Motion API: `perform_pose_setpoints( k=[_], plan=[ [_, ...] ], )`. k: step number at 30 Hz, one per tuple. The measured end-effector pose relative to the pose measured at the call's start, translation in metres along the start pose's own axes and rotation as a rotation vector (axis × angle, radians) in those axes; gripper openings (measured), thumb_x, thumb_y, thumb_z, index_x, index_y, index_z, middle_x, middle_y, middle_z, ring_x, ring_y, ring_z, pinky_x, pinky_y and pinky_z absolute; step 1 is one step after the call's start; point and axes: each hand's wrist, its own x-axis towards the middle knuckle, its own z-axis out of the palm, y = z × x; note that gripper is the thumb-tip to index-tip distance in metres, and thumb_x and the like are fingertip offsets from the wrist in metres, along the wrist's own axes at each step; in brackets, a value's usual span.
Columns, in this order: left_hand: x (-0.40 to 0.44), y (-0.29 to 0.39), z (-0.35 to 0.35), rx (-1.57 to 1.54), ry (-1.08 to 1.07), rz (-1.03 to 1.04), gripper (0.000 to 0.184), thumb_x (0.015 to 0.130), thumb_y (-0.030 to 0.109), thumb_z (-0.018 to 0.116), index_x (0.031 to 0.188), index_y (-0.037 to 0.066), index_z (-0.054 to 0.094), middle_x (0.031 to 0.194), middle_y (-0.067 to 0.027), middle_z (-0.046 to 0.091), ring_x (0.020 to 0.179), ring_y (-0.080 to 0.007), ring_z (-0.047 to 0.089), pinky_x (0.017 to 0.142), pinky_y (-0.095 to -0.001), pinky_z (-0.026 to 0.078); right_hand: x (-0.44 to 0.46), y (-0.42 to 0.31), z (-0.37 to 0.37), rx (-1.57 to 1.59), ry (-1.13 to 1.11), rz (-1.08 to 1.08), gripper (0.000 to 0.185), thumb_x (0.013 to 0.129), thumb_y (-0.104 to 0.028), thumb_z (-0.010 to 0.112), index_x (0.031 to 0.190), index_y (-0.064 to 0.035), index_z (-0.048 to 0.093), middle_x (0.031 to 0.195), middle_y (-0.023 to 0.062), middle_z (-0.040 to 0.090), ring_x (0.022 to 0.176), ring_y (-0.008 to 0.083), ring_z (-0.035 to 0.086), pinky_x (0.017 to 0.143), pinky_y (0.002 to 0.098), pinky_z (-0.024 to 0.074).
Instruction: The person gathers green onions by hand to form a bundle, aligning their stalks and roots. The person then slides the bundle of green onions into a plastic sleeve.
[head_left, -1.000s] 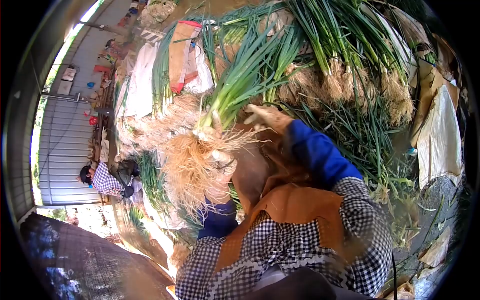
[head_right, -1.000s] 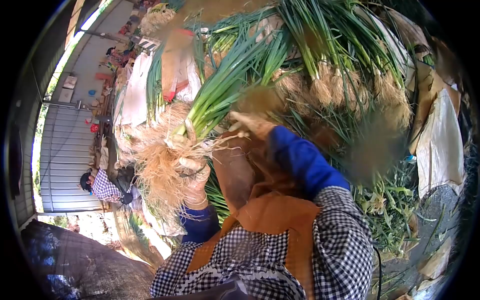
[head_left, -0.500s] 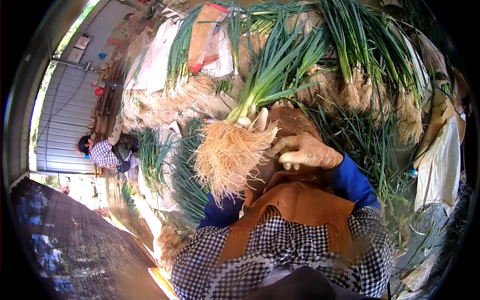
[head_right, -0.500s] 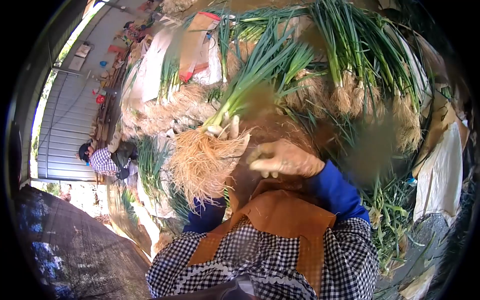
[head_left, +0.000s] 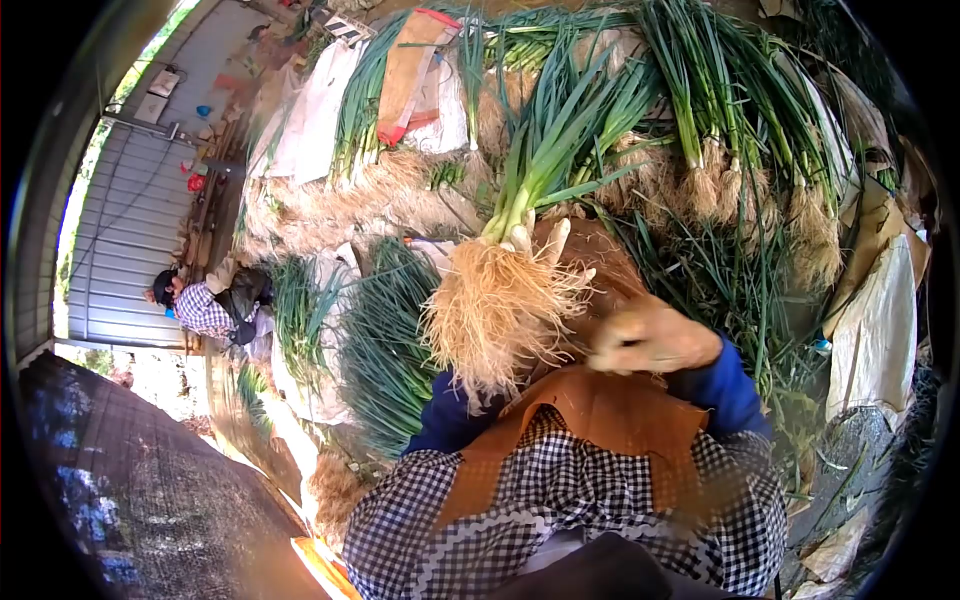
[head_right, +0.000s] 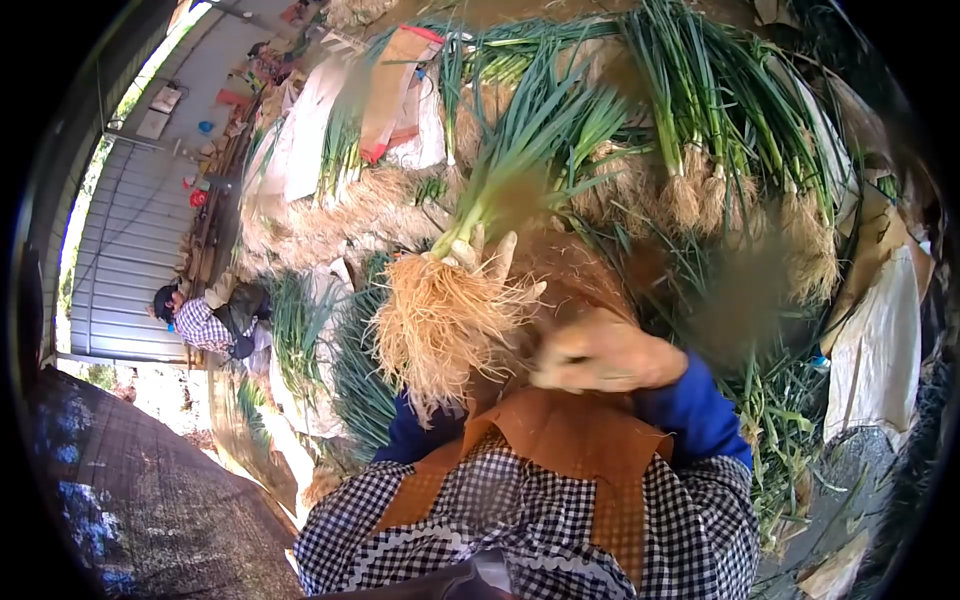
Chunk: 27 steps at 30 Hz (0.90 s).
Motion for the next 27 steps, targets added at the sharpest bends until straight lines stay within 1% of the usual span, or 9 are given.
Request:
perform_pose_setpoints(
  k=[3,5,7,9,11,15,20,23,27],
  plan=[
    [0.015,0.005,0.000,-0.017,-0.017,0.006,0.054,0.082,0.021,0.054,0.132,0.006,0.039,0.107,-0.0020,0.061,0.093,-0.0145,0.059,0.074,-0.0349,0.050,-0.059,-0.022,-0.028,0.298,0.065,0.157,0.013,0.081,-0.005,0.065,0.070,-0.0027,0.058,0.057,0.0071,0.060,0.046,0.0127,0.056,0.040,0.0255,0.0409],
    [0.022,0.009,0.001,-0.011,-0.019,0.011,0.054,0.082,0.021,0.055,0.131,0.006,0.039,0.107,-0.0022,0.061,0.093,-0.0148,0.059,0.074,-0.0350,0.050,-0.115,-0.014,-0.038,0.353,0.261,0.717,0.013,0.081,-0.014,0.066,0.081,-0.0014,0.064,0.060,0.0095,0.062,0.048,0.0161,0.058,0.045,0.0266,0.0451],
    [0.025,0.015,0.005,-0.013,-0.025,0.015,0.054,0.082,0.022,0.055,0.131,0.006,0.039,0.107,-0.0024,0.061,0.094,-0.0150,0.059,0.075,-0.0351,0.050,-0.141,0.028,-0.036,-0.837,0.225,0.683,0.017,0.082,-0.020,0.064,0.089,-0.0045,0.065,0.066,0.0088,0.064,0.053,0.0157,0.060,0.050,0.0273,0.0479],
    [0.030,0.017,0.008,-0.020,-0.044,0.001,0.054,0.081,0.022,0.055,0.131,0.006,0.039,0.108,-0.0026,0.061,0.094,-0.0153,0.059,0.075,-0.0351,0.050,-0.112,0.035,-0.034,-1.226,0.272,0.951,0.021,0.083,-0.024,0.062,0.096,-0.0087,0.065,0.073,0.0073,0.065,0.058,0.0151,0.061,0.053,0.0281,0.0486],
    [0.029,0.021,0.010,-0.006,-0.048,0.006,0.054,0.081,0.022,0.055,0.131,0.006,0.040,0.108,-0.0029,0.060,0.094,-0.0155,0.058,0.075,-0.0352,0.050,-0.070,0.068,-0.035,-0.961,0.640,0.372,0.031,0.080,-0.031,0.065,0.102,-0.0098,0.063,0.073,0.0064,0.064,0.057,0.0142,0.060,0.051,0.0265,0.0474],
    [0.017,0.022,0.017,0.034,-0.035,0.012,0.054,0.081,0.022,0.055,0.130,0.006,0.040,0.108,-0.0033,0.060,0.095,-0.0160,0.058,0.075,-0.0353,0.050,0.037,0.090,-0.051,-0.924,0.793,0.410,0.043,0.076,-0.045,0.066,0.102,-0.0107,0.063,0.064,0.0047,0.060,0.050,0.0122,0.052,0.043,0.0234,0.0421],
    [0.000,0.037,0.023,0.115,-0.065,0.073,0.055,0.081,0.023,0.056,0.130,0.006,0.041,0.109,-0.0039,0.060,0.095,-0.0166,0.058,0.076,-0.0354,0.049,0.086,0.172,-0.071,-0.927,0.658,0.501,0.030,0.085,-0.041,0.055,0.091,-0.0114,0.060,0.074,0.0108,0.060,0.074,0.0325,0.059,0.066,0.0424,0.0463],
    [-0.008,0.058,0.030,0.157,-0.087,0.129,0.055,0.080,0.023,0.056,0.130,0.006,0.041,0.109,-0.0042,0.060,0.096,-0.0170,0.058,0.076,-0.0355,0.049,0.059,0.186,-0.096,-1.160,0.715,0.498,0.024,0.087,-0.034,0.051,0.074,-0.0151,0.055,0.065,0.0092,0.060,0.055,0.0286,0.056,0.048,0.0391,0.0455],
    [-0.043,0.083,0.037,0.194,-0.122,0.234,0.055,0.080,0.023,0.056,0.129,0.006,0.042,0.110,-0.0047,0.059,0.096,-0.0175,0.058,0.076,-0.0357,0.049,-0.002,0.164,-0.136,-1.120,0.263,1.410,0.021,0.085,-0.035,0.054,0.098,-0.0209,0.061,0.090,0.0073,0.064,0.084,0.0250,0.062,0.068,0.0376,0.0493]
  ],
)
